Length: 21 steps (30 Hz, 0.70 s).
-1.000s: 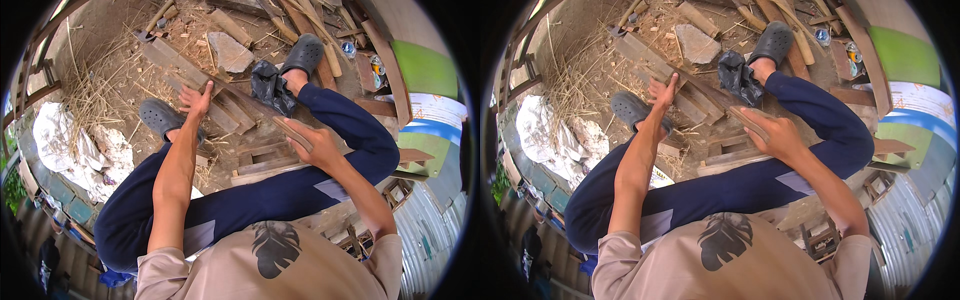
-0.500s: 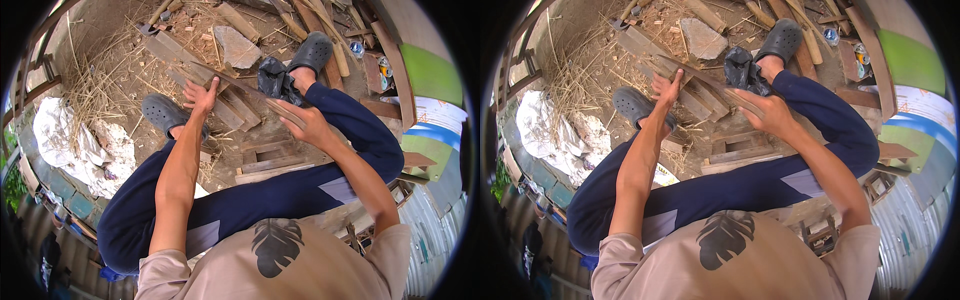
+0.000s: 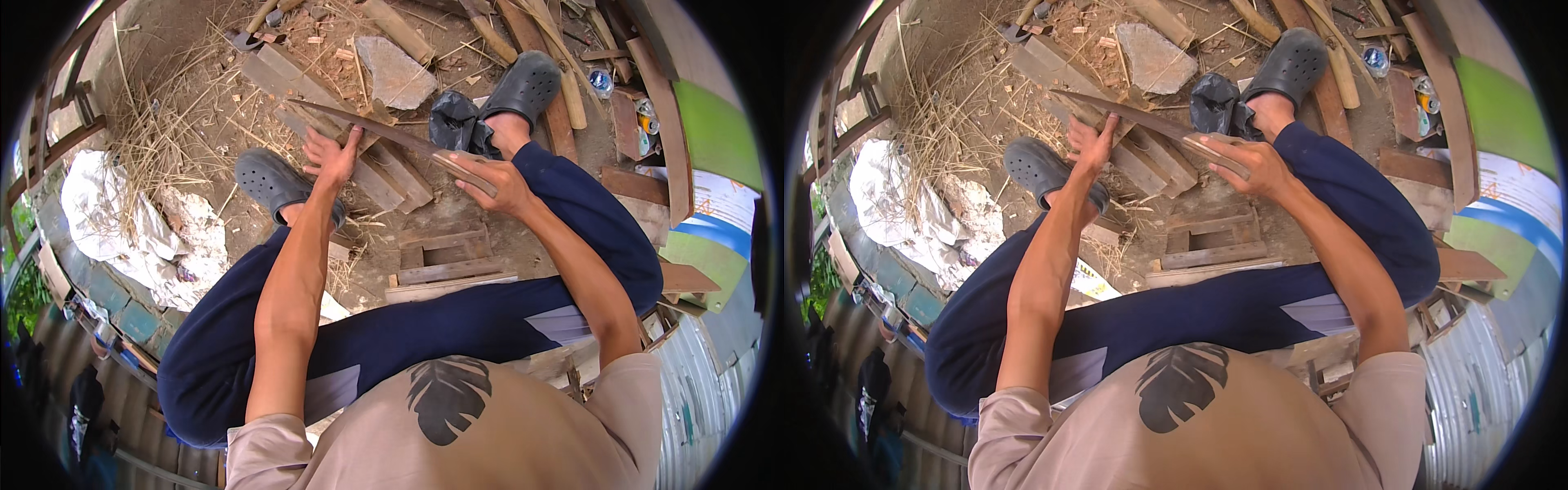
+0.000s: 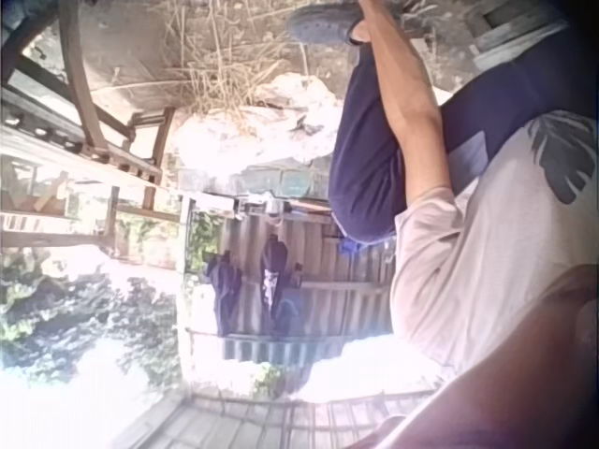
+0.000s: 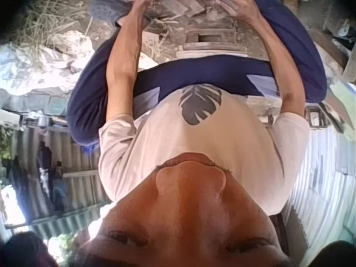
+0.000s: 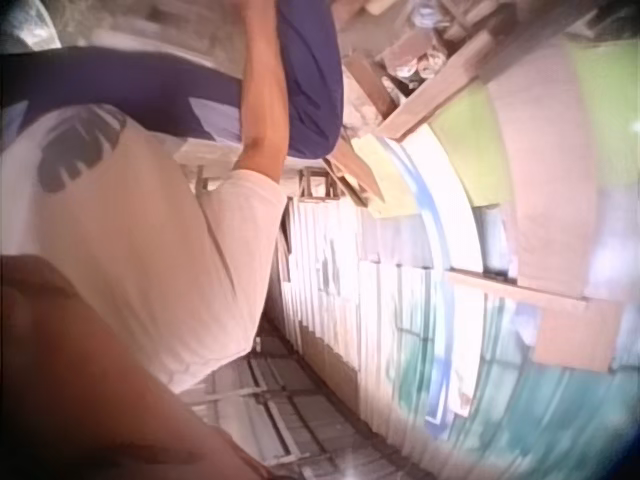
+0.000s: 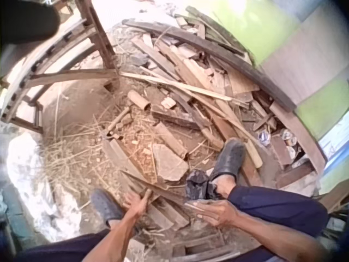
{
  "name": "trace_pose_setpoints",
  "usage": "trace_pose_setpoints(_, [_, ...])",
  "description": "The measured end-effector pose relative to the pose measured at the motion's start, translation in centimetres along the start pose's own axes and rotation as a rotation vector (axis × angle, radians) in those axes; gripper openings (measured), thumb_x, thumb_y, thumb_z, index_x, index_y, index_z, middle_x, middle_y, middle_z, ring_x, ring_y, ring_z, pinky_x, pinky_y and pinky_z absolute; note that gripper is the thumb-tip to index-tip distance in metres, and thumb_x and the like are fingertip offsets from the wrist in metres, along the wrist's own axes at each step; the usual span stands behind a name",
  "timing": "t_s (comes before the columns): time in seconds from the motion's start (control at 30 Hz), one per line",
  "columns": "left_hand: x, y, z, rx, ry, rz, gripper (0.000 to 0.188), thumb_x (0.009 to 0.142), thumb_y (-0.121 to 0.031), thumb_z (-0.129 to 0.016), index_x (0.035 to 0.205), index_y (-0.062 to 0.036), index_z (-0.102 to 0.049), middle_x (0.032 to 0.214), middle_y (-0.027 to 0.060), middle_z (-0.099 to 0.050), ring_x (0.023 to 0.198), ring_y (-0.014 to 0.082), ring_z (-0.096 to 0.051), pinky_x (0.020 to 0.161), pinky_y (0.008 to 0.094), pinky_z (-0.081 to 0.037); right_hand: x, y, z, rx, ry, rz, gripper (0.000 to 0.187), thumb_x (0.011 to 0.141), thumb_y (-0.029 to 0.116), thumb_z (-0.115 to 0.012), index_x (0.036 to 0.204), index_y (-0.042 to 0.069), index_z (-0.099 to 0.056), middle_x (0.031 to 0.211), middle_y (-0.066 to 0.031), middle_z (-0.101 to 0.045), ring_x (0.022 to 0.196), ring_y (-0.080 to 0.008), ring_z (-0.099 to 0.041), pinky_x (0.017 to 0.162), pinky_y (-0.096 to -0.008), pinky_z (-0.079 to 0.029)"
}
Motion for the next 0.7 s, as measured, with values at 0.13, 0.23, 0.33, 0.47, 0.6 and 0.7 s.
trace_pose_setpoints(0.13, [0.3,0.5,-0.1,0.015,-0.004,-0.031,0.130,0.077,-0.079,-0.059,0.155,-0.0030,0.012,0.163,0.0255,0.007,0.150,0.0419,0.012,0.113,0.0675,0.006,2.2,-0.7,-1.4,0.039,0.022,0.065,0.055,0.084,0.019,-0.075,0.137,0.020,-0.060,0.080,-0.0151,-0.070,0.067,-0.0320,-0.066,0.062,-0.0381,-0.053])
trace_pose_setpoints(0.23, [0.5,0.8,0.0,0.035,-0.007,-0.007,0.129,0.078,-0.076,-0.060,0.155,-0.0034,0.012,0.163,0.0253,0.007,0.150,0.0418,0.013,0.113,0.0670,0.007,1.6,-0.7,-0.1,-0.033,0.029,0.084,0.057,0.083,0.019,-0.076,0.138,0.020,-0.060,0.077,-0.0142,-0.068,0.067,-0.0301,-0.064,0.063,-0.0383,-0.052])
trace_pose_setpoints(0.33, [0.3,0.3,-0.3,0.024,-0.028,0.012,0.128,0.078,-0.074,-0.062,0.155,-0.0035,0.012,0.163,0.0251,0.006,0.150,0.0417,0.012,0.114,0.0657,0.007,0.3,-0.6,1.0,-0.064,0.039,0.070,0.059,0.083,0.020,-0.076,0.139,0.018,-0.059,0.073,-0.0132,-0.065,0.065,-0.0292,-0.061,0.064,-0.0380,-0.050])
trace_pose_setpoints(0.47, [0.0,-0.2,-0.2,0.022,-0.029,0.029,0.129,0.077,-0.073,-0.063,0.156,-0.0034,0.010,0.163,0.0251,0.005,0.151,0.0415,0.011,0.115,0.0642,0.007,0.0,0.2,1.3,-0.036,0.154,0.017,0.058,0.083,0.016,-0.074,0.140,0.012,-0.058,0.077,-0.0156,-0.064,0.070,-0.0313,-0.059,0.071,-0.0390,-0.048])
trace_pose_setpoints(0.6, [-0.1,-0.8,0.0,0.026,-0.034,0.052,0.132,0.073,-0.075,-0.065,0.156,-0.0031,0.009,0.163,0.0251,0.004,0.151,0.0410,0.011,0.115,0.0642,0.007,0.3,1.2,1.2,-0.018,0.179,-0.069,0.058,0.086,0.013,-0.070,0.141,0.011,-0.055,0.087,-0.0181,-0.066,0.075,-0.0353,-0.057,0.079,-0.0418,-0.047])
trace_pose_setpoints(0.7, [0.0,-0.9,0.1,0.045,-0.023,0.058,0.135,0.071,-0.076,-0.066,0.156,-0.0031,0.009,0.163,0.0248,0.004,0.151,0.0409,0.011,0.115,0.0639,0.007,1.3,2.7,1.1,-0.033,0.234,-0.174,0.053,0.087,0.014,-0.067,0.140,0.016,-0.057,0.103,-0.0174,-0.071,0.098,-0.0362,-0.065,0.088,-0.0422,-0.051])
Point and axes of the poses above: each hand's wrist, its own x-axis towards the middle knuckle, its own z-axis out of the back of the hand, y = z × x, the point moved 3 cm from there along x, towards the middle knuckle
